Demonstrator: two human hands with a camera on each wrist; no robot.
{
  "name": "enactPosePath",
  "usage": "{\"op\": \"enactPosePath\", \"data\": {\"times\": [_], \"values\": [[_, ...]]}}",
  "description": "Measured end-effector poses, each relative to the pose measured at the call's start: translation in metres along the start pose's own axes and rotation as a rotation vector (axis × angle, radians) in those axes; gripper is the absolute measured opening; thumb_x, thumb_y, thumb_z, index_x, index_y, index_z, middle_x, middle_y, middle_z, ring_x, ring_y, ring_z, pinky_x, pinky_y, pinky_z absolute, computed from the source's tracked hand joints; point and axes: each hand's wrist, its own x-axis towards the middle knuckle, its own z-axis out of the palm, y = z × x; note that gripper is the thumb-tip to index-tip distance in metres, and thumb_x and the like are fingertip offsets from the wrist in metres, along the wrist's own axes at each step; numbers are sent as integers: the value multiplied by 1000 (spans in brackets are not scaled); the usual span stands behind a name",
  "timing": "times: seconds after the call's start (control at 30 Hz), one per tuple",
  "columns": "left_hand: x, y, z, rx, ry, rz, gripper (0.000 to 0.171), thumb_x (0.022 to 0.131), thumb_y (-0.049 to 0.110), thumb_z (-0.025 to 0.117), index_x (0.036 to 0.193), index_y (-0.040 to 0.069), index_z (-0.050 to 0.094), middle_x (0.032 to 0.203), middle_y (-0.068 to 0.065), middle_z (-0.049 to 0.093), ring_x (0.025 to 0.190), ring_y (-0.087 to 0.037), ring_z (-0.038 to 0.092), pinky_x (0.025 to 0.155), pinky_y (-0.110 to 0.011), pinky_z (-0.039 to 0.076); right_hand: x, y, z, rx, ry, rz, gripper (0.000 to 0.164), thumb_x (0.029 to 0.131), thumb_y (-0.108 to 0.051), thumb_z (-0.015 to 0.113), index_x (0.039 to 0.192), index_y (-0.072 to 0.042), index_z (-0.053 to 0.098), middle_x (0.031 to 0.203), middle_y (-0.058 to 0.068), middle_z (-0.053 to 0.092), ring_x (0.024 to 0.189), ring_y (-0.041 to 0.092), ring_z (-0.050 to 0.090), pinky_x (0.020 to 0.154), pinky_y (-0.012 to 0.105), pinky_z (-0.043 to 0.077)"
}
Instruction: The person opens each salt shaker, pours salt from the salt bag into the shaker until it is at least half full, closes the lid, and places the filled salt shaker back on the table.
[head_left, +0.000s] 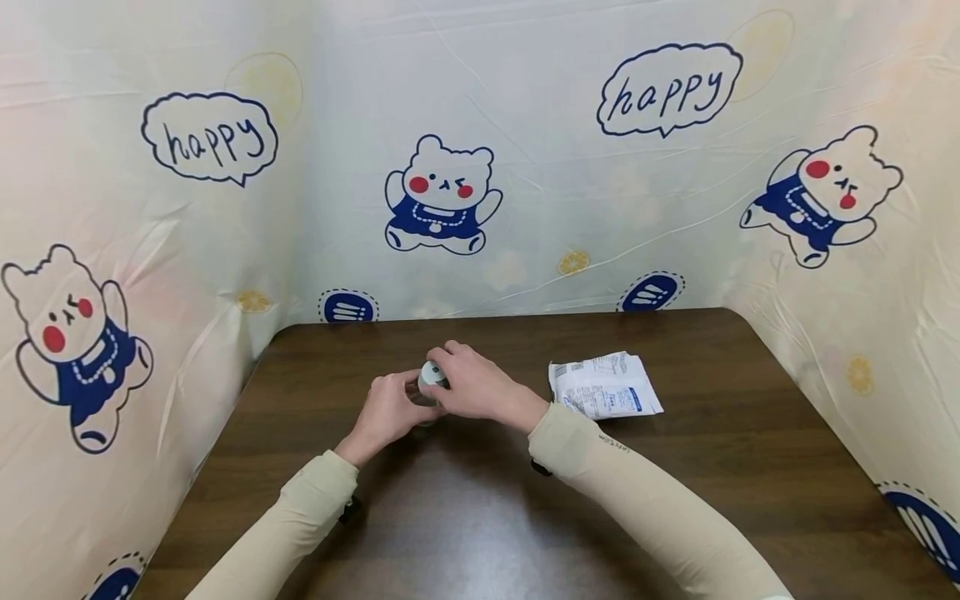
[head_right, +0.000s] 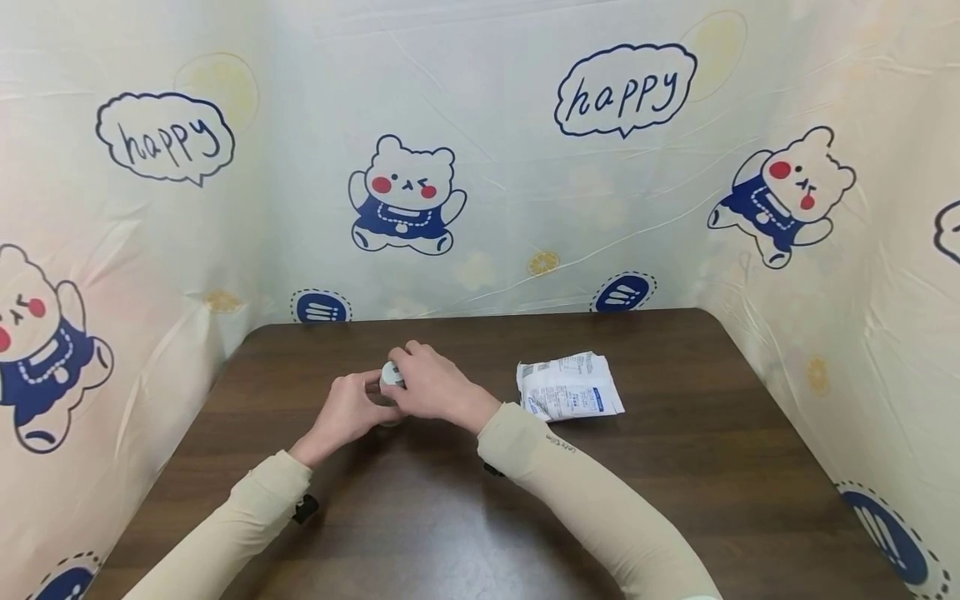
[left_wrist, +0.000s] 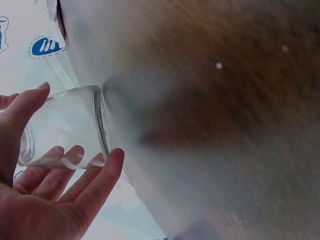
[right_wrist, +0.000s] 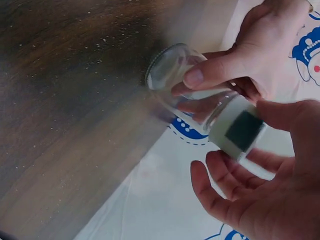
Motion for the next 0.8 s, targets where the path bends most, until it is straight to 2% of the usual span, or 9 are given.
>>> {"op": "enactPosePath", "data": {"times": [0.1,0.17,0.37,0.43,0.63,0.8], "values": [[0,-1,-1,10,1,6,50,78,30,95,120,9,77,109,-4,78,98,-25,75,84,-46,60,-1,0,-2,-18,-16,-49,43,103,-27,68,142,-9,60,123,10,57,103,21,56,88,34,53],[0,-1,-1,13,2,15,50,79,29,95,120,9,77,109,-5,78,97,-24,75,83,-45,60,-1,0,-2,-20,-10,-52,44,103,-28,69,142,-9,60,123,10,58,104,22,56,88,35,54],[0,-3,0,2,-2,21,50,79,28,95,121,10,77,107,-1,78,95,-20,73,82,-43,60,-2,-1,2,-11,30,48,62,97,-56,70,137,-9,60,118,7,61,97,18,57,77,32,54],[0,-2,1,5,-3,17,49,78,30,96,120,11,77,105,1,78,94,-18,72,81,-42,60,-2,-1,3,-10,40,72,63,97,-60,69,133,-9,61,115,6,61,93,18,57,74,30,53],[0,-1,1,-2,-8,1,52,78,31,96,122,11,77,108,0,78,96,-19,74,81,-42,60,-2,0,3,-5,58,82,53,99,-54,71,124,-9,64,108,4,61,88,16,56,69,27,51],[1,-1,0,-19,-16,-11,57,78,30,96,126,9,75,113,-4,77,100,-23,75,85,-44,60,-2,0,2,7,60,52,47,98,-45,74,127,-8,66,110,6,63,90,15,58,74,27,54]]}}
